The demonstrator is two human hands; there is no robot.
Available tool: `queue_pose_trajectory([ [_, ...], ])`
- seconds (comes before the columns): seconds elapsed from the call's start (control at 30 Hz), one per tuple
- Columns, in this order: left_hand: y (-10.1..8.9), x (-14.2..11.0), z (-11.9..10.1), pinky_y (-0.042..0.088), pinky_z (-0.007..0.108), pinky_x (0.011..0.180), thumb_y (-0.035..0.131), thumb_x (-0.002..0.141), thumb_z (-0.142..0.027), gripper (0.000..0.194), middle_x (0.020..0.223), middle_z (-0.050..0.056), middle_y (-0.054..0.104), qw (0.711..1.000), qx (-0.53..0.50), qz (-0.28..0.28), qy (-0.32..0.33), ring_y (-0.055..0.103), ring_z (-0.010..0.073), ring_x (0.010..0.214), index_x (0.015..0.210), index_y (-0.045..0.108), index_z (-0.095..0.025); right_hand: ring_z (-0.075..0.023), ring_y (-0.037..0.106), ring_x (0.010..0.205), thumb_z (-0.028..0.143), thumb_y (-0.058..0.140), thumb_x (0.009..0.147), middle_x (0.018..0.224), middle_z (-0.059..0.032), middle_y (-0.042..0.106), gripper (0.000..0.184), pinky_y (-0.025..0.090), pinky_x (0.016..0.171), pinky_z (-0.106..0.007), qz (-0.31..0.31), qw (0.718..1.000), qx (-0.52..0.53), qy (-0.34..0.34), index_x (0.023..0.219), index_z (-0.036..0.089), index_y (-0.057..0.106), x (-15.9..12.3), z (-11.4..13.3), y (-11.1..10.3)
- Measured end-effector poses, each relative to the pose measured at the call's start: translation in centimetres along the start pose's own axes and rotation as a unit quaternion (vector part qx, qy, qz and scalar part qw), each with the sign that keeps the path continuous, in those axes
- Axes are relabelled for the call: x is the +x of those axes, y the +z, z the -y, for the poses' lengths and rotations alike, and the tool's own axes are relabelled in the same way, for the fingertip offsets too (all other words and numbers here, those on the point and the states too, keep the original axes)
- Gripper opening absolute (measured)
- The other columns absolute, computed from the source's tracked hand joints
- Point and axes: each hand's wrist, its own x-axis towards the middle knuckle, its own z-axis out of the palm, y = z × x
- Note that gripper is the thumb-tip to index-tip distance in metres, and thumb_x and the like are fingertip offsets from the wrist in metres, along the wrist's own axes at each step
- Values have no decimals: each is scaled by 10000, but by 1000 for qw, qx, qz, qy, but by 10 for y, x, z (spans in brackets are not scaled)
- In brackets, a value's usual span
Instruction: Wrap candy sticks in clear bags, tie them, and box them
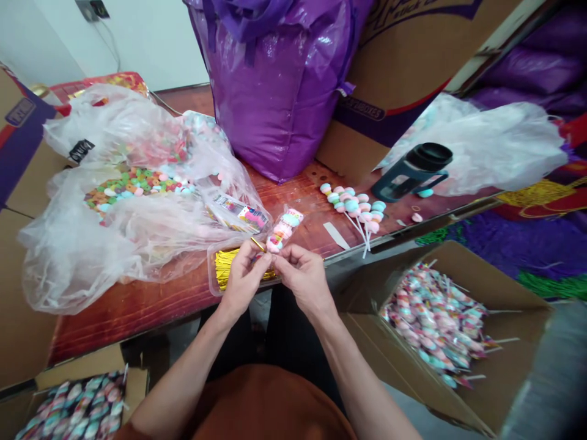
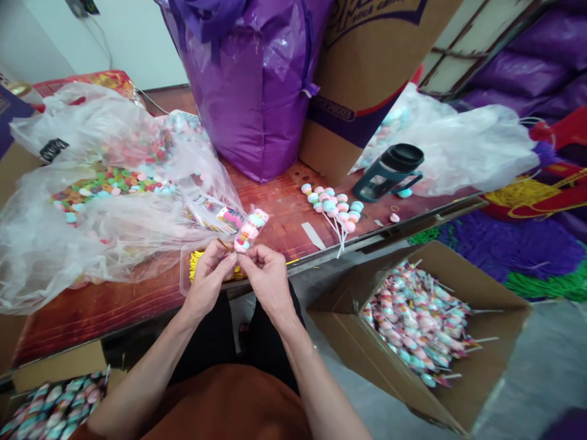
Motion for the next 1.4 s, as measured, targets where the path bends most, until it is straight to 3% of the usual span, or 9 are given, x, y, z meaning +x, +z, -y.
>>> queue_pose_trajectory([
  [0.17,8,2,-4,243,165,464,771,799,-401,311,634,-46,502,996,-84,23,-19,308,33,492,799,575,-159,-85,382,541,392,660,863,649,53,500,232,323,495,-217,39,998,-22,-36,782,193,575,-8,-5,-4],
  [0.47,17,-9,-35,120,112,398,926,595,-387,525,524,-122,332,912,-248,161,-284,139,9,450,788,489,-168,-132,493,735,343,591,948,858,-8,534,164,422,628,-246,107,981,-86,-136,873,209,535,-17,11,-28],
  [0.63,27,-15,-18,226,151,441,742,827,-462,338,564,-61,478,986,-87,79,-117,325,49,475,876,556,-185,-123,466,638,293,514,986,744,21,517,106,396,589,-250,54,974,-163,-150,909,220,503,-19,5,-30],
  [0.73,29,-19,-7,324,177,518,650,904,-465,294,674,-18,543,999,2,47,-27,423,68,575,859,620,-176,-128,473,648,266,502,974,746,22,517,69,412,625,-261,28,969,-191,-153,928,217,517,-20,7,-28],
  [0.83,28,-19,-6,316,182,516,729,848,-434,274,713,-13,562,999,17,41,-25,390,57,571,905,690,-168,-125,472,663,253,517,951,765,22,518,56,420,631,-254,33,971,-195,-132,919,212,536,-20,13,-29],
  [0.97,27,-10,-16,295,156,479,877,681,-371,335,604,-55,476,984,-110,43,-134,346,30,508,817,672,-143,-106,463,585,266,499,985,686,44,506,155,404,557,-233,34,978,-167,-122,839,219,520,-22,12,-33],
  [1.07,29,-2,-22,257,127,439,937,582,-284,393,589,-76,444,955,-199,44,-216,335,8,479,773,630,-129,-131,591,691,202,459,1007,802,-7,639,171,477,644,-257,-10,943,-240,-229,995,221,629,-24,6,-37],
  [1.2,35,1,-23,249,101,418,960,525,-237,443,613,-78,457,943,-229,29,-240,365,-5,475,774,613,-120,-196,683,931,122,539,955,1008,-86,724,240,542,833,-322,-39,852,-338,-397,1074,229,718,-21,3,-44],
  [1.4,42,-7,-21,275,105,424,921,616,-291,393,643,-69,483,949,-208,61,-228,384,1,482,778,599,-137,-198,676,827,154,537,956,937,-78,738,236,538,803,-343,-57,807,-418,-413,951,246,754,-17,13,-47],
])
